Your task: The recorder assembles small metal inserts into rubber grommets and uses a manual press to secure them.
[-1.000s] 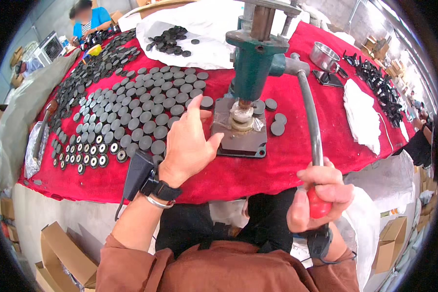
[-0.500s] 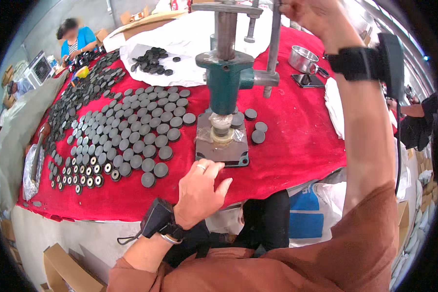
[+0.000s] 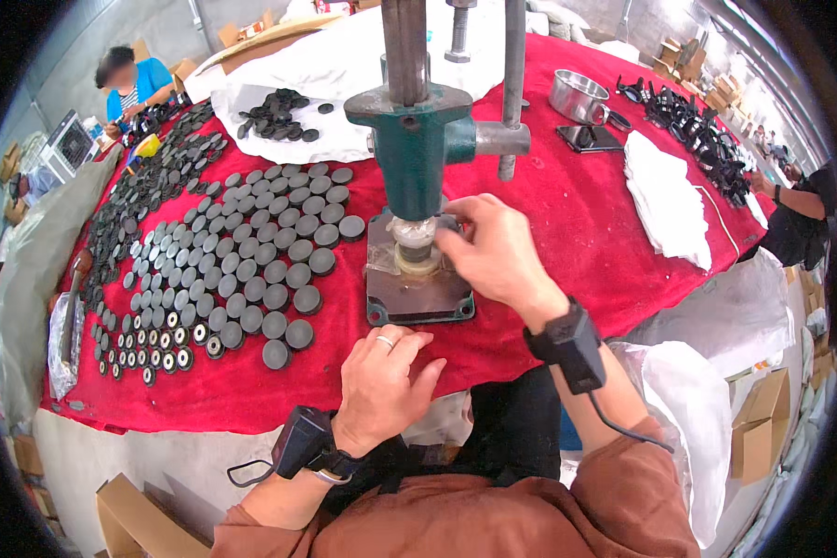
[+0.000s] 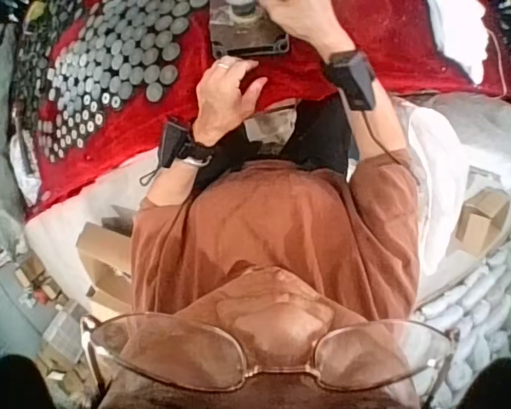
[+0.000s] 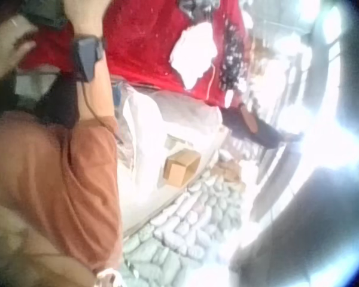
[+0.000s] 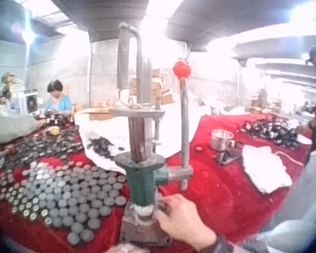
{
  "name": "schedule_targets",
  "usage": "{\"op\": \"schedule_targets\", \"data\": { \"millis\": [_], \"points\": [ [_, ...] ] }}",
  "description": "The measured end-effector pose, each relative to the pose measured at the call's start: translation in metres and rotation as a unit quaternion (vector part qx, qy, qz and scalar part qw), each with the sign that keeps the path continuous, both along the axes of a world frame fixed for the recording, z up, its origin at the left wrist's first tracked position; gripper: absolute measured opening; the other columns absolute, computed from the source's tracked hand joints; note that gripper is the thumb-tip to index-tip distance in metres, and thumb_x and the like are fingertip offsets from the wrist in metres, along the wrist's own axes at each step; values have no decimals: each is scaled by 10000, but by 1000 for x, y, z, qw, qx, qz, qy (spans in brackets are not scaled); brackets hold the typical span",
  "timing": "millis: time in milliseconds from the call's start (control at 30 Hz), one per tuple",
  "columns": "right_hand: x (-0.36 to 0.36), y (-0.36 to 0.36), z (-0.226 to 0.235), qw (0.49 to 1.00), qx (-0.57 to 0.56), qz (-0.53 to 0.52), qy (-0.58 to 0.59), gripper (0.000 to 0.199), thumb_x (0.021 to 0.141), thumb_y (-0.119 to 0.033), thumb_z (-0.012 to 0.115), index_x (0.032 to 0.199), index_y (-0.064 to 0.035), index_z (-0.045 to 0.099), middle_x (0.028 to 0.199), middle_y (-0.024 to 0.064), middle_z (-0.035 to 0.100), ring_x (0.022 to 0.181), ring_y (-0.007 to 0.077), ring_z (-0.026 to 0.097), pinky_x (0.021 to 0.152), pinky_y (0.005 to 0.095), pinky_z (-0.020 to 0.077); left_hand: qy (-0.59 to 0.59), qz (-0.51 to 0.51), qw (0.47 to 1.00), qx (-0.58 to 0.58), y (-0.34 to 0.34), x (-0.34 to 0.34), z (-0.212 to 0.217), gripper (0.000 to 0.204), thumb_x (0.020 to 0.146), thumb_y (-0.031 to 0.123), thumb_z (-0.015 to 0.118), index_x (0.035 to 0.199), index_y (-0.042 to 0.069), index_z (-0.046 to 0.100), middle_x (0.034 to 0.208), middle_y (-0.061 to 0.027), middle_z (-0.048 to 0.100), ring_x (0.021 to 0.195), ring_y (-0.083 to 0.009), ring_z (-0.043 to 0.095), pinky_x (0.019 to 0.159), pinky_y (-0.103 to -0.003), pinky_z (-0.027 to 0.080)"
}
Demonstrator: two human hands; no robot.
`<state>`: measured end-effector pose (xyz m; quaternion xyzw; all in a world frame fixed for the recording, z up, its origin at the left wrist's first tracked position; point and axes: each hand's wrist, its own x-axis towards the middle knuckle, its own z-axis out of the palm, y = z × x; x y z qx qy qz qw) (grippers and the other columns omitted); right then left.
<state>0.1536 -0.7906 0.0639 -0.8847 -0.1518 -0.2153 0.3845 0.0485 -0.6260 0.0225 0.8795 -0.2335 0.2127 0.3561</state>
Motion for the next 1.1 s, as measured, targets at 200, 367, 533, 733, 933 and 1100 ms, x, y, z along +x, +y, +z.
{"op": "schedule_targets", "data": {
  "millis": [200,367,533,733,933,1100],
  "points": [
    [10,1,-3,999,-40,21,30,213,766,-148,605,907,6,648,903,230,607,867,401,593,781,473,479,-7,-14,999,-29,-2,1,0,236,683,70,745,885,21,634,804,-109,604,690,-246,597,598,-314,487],
    [7,-4,-5,989,-66,131,-27,229,754,-122,622,935,15,647,924,227,615,875,403,596,798,456,476,73,-7,994,-84,-3,6,-1,182,746,75,718,892,-2,640,796,-98,606,640,-168,589,580,-264,479],
    [5,-17,3,988,-37,146,40,292,762,-107,652,1002,55,620,998,205,637,879,346,629,783,406,495,95,-12,981,-169,-18,11,6,161,766,42,696,909,-5,637,799,-72,594,637,-121,569,574,-235,468],
    [-41,-36,-4,835,420,201,293,336,834,-106,672,1127,31,579,989,82,643,837,121,611,692,250,508,33,-13,966,-258,-37,25,10,413,736,-32,716,1111,-27,544,1002,-95,563,812,-136,617,691,-243,530],
    [-71,-45,-4,782,513,186,301,217,812,-60,697,996,-10,592,913,57,649,762,100,610,635,217,496,-4,-10,965,-264,-61,20,13,422,706,-3,758,1085,3,574,1050,-93,587,813,-140,630,695,-253,533],
    [-85,-53,-8,806,502,169,265,193,854,-115,662,1006,-9,609,916,56,656,755,90,604,634,210,489,-32,-3,963,-268,-72,16,10,396,701,1,765,1054,6,586,1005,-77,602,807,-131,630,687,-249,528]
  ]
}}
